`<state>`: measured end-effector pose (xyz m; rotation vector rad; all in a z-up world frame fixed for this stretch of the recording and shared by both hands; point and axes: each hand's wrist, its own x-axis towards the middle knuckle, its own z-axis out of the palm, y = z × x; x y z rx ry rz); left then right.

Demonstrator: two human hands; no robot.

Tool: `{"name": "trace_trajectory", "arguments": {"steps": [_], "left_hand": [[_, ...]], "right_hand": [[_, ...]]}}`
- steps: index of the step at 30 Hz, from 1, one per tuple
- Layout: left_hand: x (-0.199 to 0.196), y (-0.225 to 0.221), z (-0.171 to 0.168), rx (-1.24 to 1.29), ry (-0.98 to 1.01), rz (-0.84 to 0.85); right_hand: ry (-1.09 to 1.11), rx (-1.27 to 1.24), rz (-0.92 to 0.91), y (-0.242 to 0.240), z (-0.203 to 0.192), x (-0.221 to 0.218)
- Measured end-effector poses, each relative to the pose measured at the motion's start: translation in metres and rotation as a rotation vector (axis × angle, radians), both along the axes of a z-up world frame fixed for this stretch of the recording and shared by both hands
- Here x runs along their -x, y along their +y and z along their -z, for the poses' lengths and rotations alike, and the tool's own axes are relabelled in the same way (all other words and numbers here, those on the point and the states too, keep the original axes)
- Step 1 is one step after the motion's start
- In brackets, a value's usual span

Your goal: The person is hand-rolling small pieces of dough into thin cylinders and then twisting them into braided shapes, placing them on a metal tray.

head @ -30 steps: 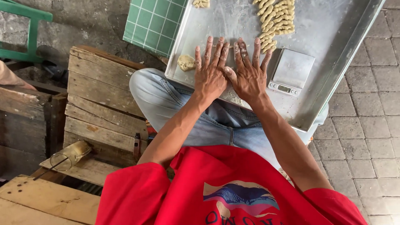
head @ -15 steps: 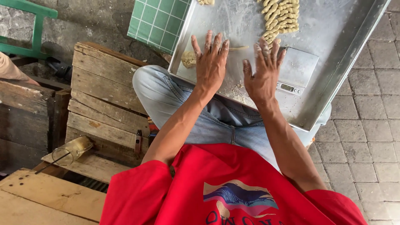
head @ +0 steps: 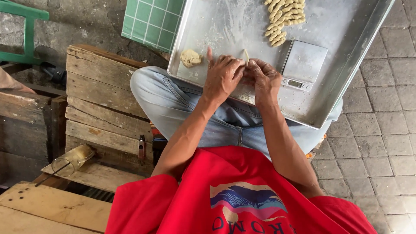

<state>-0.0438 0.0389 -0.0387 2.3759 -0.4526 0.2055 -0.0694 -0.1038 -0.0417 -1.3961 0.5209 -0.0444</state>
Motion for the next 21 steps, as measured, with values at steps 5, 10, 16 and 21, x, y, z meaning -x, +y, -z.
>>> {"name": "trace_trajectory", "arguments": {"steps": [5,10,16,21], "left_hand": [[-0.001,0.004,0.012,0.099,0.022,0.108],[0.000,0.012,-0.008,0.260,0.099,0.126],[-0.005,0.014,-0.012,0.567,0.078,0.163],[-0.007,0.018,-0.020,0.638,0.061,0.159]], "right_hand": [[0.007,-0.102,0.025,-0.007,0.011,0.004],[-0.001,-0.162,0.045,-0.006,0.003,0.006],[-0.018,-0.191,-0.010,-0.001,-0.003,0.011],[-0.007,-0.223,-0.064,0.005,-0.014,0.014]]}}
